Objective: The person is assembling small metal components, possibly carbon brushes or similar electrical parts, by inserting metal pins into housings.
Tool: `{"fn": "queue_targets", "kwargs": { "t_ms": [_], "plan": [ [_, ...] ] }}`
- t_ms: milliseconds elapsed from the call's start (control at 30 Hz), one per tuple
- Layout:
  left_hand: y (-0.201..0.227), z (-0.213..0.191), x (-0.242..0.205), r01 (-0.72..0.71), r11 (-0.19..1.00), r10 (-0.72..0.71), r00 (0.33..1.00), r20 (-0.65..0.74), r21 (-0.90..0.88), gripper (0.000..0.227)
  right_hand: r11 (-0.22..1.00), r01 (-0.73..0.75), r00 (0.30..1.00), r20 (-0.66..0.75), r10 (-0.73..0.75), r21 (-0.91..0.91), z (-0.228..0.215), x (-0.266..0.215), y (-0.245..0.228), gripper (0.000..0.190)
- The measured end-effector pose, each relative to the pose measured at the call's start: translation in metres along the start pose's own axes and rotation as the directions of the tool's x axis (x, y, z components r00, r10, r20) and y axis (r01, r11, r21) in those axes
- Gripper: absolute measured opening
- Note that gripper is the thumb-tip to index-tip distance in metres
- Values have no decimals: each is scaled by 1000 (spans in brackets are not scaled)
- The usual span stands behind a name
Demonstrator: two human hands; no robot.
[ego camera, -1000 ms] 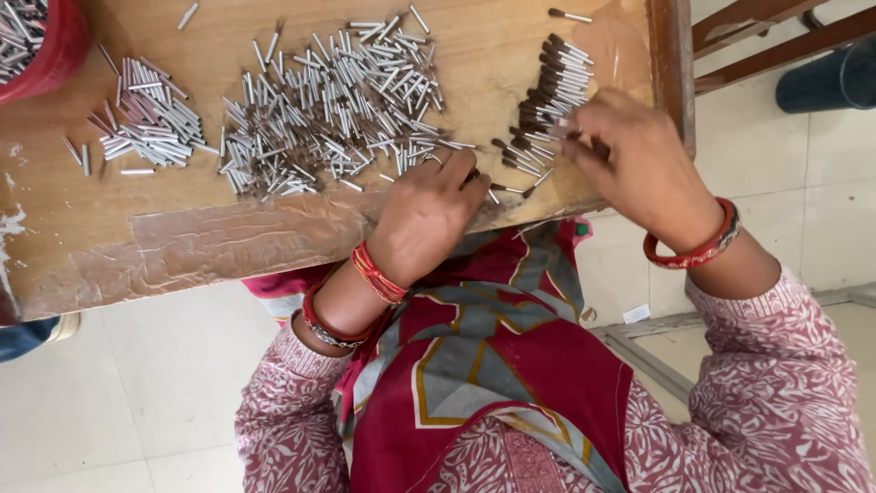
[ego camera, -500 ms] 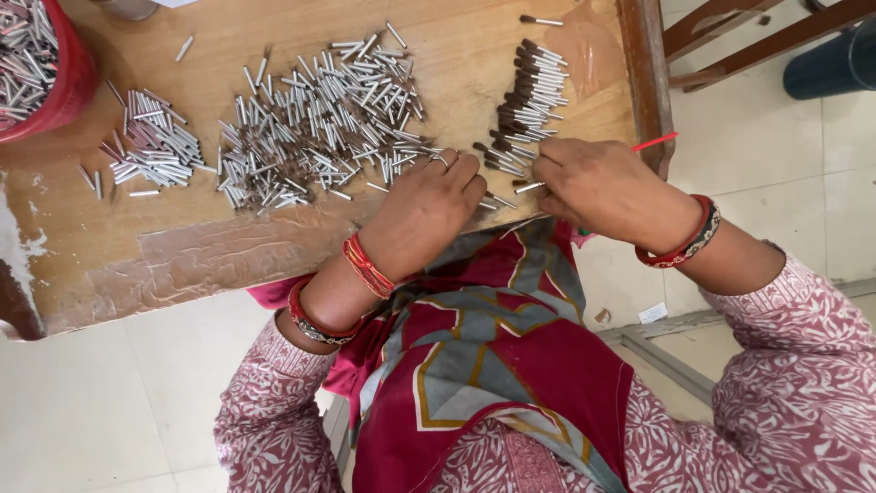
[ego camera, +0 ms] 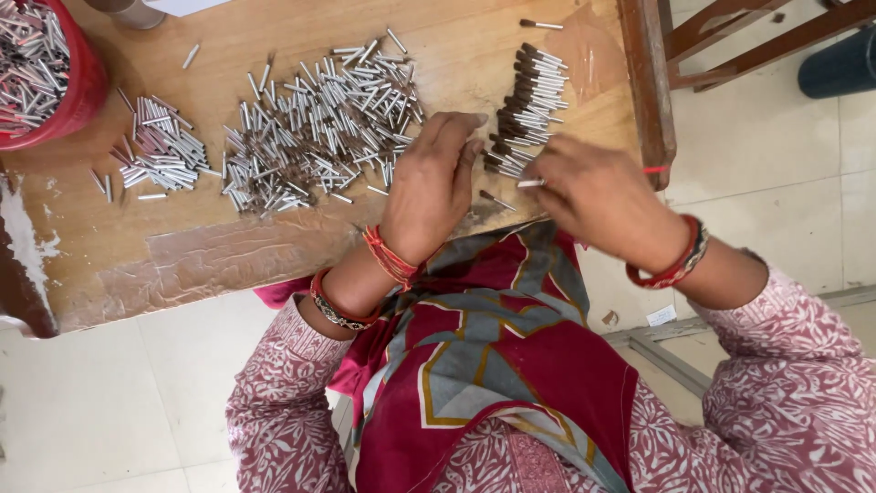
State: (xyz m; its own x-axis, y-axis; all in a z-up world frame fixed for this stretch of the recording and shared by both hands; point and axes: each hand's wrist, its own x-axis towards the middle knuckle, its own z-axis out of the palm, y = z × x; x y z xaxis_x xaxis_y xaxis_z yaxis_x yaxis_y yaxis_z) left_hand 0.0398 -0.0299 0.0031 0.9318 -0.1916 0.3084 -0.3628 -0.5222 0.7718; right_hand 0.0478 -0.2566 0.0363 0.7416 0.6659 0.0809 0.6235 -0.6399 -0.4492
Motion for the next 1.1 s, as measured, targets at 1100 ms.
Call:
{"fn": "queue_targets", "kwargs": {
  "t_ms": [1100],
  "plan": [
    [-28, 65, 44, -297, 897, 206, 936, 285, 329, 15, 953, -17, 986, -161, -33, -302, 8, 73, 100, 18]
  ]
}}
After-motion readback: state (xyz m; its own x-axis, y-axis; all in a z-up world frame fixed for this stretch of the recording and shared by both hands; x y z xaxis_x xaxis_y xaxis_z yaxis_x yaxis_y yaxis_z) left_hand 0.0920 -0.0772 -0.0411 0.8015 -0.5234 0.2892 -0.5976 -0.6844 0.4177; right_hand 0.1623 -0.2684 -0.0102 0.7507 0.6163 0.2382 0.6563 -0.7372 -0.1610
